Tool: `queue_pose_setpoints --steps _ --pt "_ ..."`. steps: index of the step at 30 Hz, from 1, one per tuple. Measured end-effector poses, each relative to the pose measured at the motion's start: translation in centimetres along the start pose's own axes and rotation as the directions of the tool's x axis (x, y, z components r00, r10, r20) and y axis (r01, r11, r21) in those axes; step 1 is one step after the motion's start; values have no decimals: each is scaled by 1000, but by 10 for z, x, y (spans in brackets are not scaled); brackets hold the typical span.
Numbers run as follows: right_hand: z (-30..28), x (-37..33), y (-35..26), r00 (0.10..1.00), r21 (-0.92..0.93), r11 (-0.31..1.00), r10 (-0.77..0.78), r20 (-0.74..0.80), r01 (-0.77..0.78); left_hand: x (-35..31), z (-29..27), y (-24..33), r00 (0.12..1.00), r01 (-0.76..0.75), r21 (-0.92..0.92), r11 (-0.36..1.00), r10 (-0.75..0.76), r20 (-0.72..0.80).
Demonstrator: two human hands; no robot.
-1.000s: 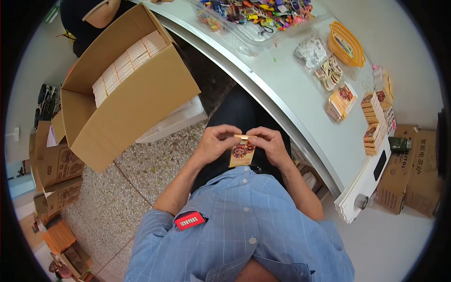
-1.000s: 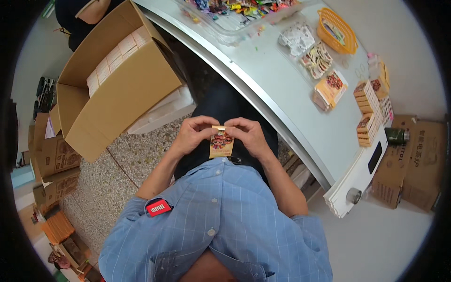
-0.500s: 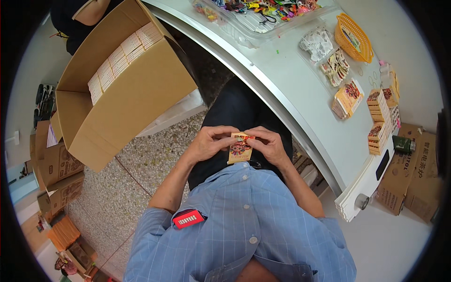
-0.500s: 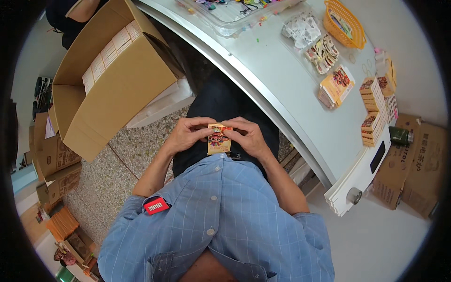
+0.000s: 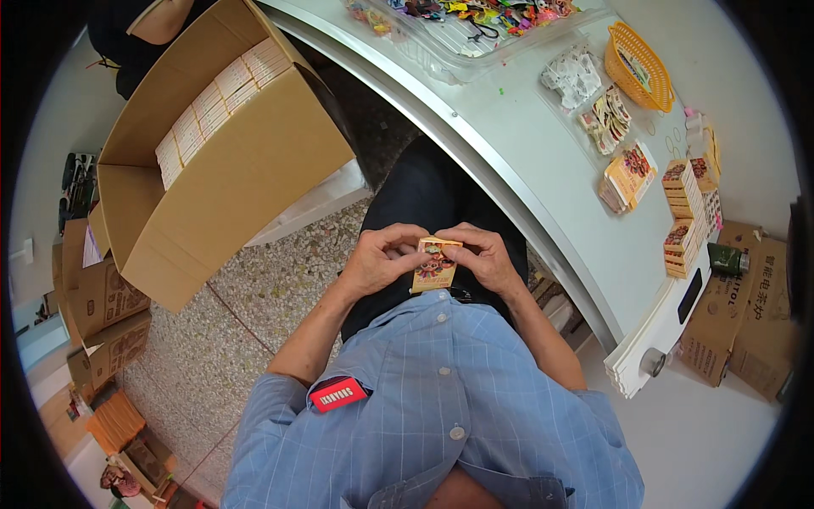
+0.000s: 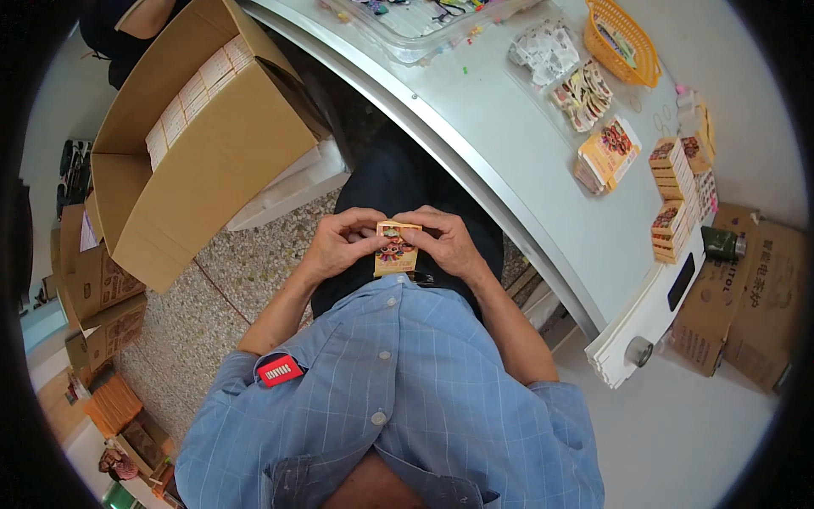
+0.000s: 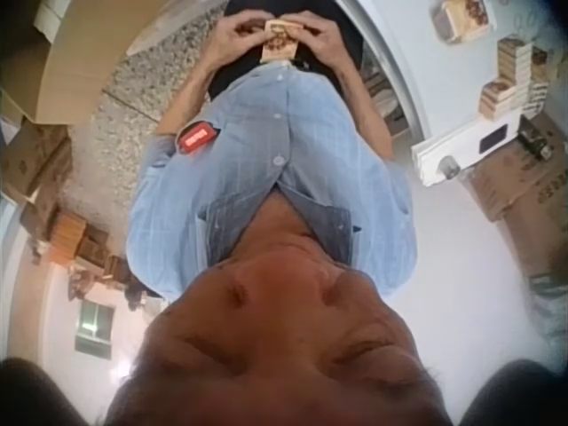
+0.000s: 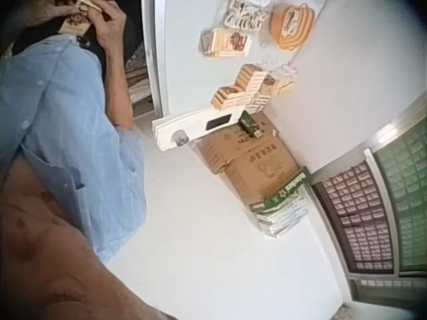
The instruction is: The person folds flat cardboard boxes into their assembled form, then fills them with plastic packages of items on an assembly table.
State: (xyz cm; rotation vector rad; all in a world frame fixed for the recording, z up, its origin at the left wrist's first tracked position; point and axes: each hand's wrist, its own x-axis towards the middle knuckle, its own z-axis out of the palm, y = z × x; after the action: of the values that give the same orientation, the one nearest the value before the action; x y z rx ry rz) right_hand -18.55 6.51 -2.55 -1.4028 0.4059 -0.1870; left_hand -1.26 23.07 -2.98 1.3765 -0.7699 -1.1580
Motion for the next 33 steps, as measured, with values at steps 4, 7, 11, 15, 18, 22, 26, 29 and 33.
queue_pose_setpoints --steps 4,7,11,15,18,22,26,29,33 --pt "1 0 11 999 10 999 -44 -5 45 -3 0 0 1000 16 47 999 -15 -10" --pt "1 -2 18 1000 24 1000 -4 -3 5 -4 3 -3 999 33 13 999 -33 -17" --pt "4 -4 -2 1000 -33 999 -15 -1 15 -6 1 5 997 67 22 997 -67 -34" --pt "2 -16 -41 989 -50 997 -70 -128 64 -6 13 40 988 -75 -89 993 62 -138" --pt "-12 -16 -65 894 -564 749 -446 -41 348 7 5 66 872 -483 324 814 481 92" --pt "-11 -17 -96 745 -754 451 -663 75 477 15 -11 62 989 -125 -241 962 101 -109" --pt "-16 -24 -95 623 -783 248 -752 216 570 38 7 102 994 80 -255 964 -57 99" --pt "-25 -32 -98 670 -741 334 -714 204 582 55 11 111 985 46 -219 975 -8 174" --pt "-34 -51 -105 786 -542 734 -585 -199 409 71 22 112 963 -114 -122 986 139 229"
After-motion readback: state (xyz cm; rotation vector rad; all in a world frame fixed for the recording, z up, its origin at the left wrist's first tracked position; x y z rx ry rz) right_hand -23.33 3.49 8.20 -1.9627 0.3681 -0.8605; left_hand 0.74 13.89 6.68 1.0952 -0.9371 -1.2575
